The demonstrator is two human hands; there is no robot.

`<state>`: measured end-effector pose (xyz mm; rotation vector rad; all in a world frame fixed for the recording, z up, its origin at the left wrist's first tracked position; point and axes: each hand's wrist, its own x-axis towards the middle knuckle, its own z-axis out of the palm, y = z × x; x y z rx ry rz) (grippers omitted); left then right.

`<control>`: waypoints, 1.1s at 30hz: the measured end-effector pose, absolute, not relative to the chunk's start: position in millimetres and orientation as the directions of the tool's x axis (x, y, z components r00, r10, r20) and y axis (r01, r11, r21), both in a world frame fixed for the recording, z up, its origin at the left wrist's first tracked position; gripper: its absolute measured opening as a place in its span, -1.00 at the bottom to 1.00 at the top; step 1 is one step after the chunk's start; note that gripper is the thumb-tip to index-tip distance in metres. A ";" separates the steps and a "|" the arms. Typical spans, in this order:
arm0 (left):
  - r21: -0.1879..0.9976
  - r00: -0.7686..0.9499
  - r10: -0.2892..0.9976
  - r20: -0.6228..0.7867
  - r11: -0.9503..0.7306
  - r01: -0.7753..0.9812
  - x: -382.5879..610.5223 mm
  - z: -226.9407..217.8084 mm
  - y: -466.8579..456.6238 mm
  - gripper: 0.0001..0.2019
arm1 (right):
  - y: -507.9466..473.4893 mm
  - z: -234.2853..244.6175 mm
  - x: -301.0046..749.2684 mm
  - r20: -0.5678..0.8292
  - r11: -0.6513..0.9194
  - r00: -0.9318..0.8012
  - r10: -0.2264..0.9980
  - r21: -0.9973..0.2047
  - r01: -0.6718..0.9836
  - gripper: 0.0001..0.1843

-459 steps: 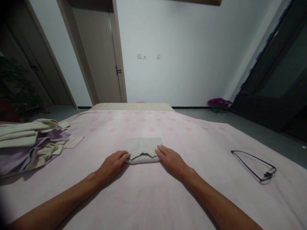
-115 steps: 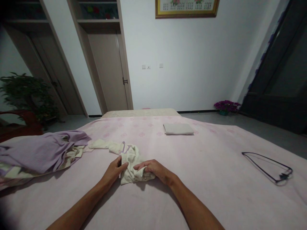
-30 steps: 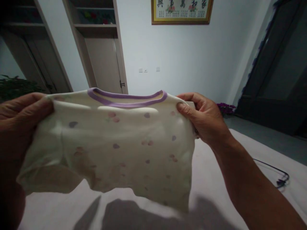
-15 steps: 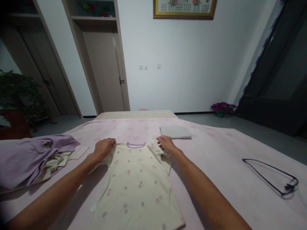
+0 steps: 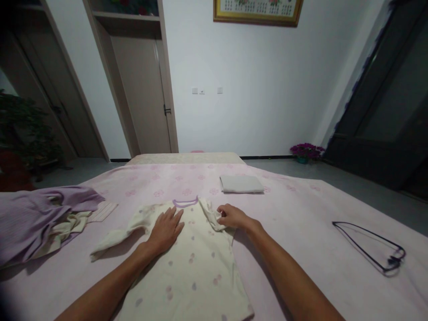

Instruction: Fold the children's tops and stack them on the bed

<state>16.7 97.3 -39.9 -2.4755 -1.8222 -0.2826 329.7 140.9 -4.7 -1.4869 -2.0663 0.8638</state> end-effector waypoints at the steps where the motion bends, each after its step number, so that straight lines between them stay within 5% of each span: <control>1: 0.063 0.276 0.944 0.181 -0.291 0.955 16.6 -42.9 97.3 -0.49 | 137.9 -4.3 327.0 0.011 0.238 -0.325 0.946 -0.703 0.670 -0.72; 5: 0.060 0.262 0.948 0.179 -0.276 0.959 16.1 -42.7 97.5 -0.45 | 126.8 -3.3 315.8 0.087 0.258 -0.294 0.952 -0.745 0.615 -0.77; 10: 0.051 0.234 0.958 0.165 -0.245 0.968 17.9 -39.1 95.8 -0.38 | 115.3 16.2 314.7 0.155 0.198 -0.169 0.973 -0.940 0.276 -0.62; 13: 0.045 0.235 0.961 0.144 -0.244 0.969 18.6 -37.5 95.3 -0.36 | 119.2 41.1 331.0 0.182 0.211 -0.116 0.976 -0.922 0.324 -0.61; 15: 0.039 0.239 0.963 0.123 -0.245 0.969 18.9 -36.2 95.3 -0.34 | 127.4 58.5 349.0 0.223 0.234 -0.085 0.971 -0.813 0.534 -0.66; 18: 0.026 0.249 0.964 0.099 -0.252 0.967 19.2 -35.5 95.6 -0.34 | 141.6 76.8 377.5 0.222 0.150 -0.062 0.973 -0.406 0.901 -0.71; 21: 0.013 0.257 0.962 0.090 -0.259 0.966 19.4 -36.5 96.2 -0.36 | 149.7 77.1 397.1 0.122 0.033 -0.023 0.992 -0.077 0.996 -0.67; 29: 0.008 0.268 0.958 0.107 -0.270 0.963 18.8 -39.5 97.7 -0.37 | 138.9 29.8 431.9 -0.035 -0.100 0.099 0.994 -0.041 0.994 -0.68; 33: 0.000 0.266 0.959 0.099 -0.267 0.964 19.3 -39.1 97.6 -0.38 | 136.2 27.2 445.7 0.018 -0.158 0.159 0.987 -0.046 0.986 -0.71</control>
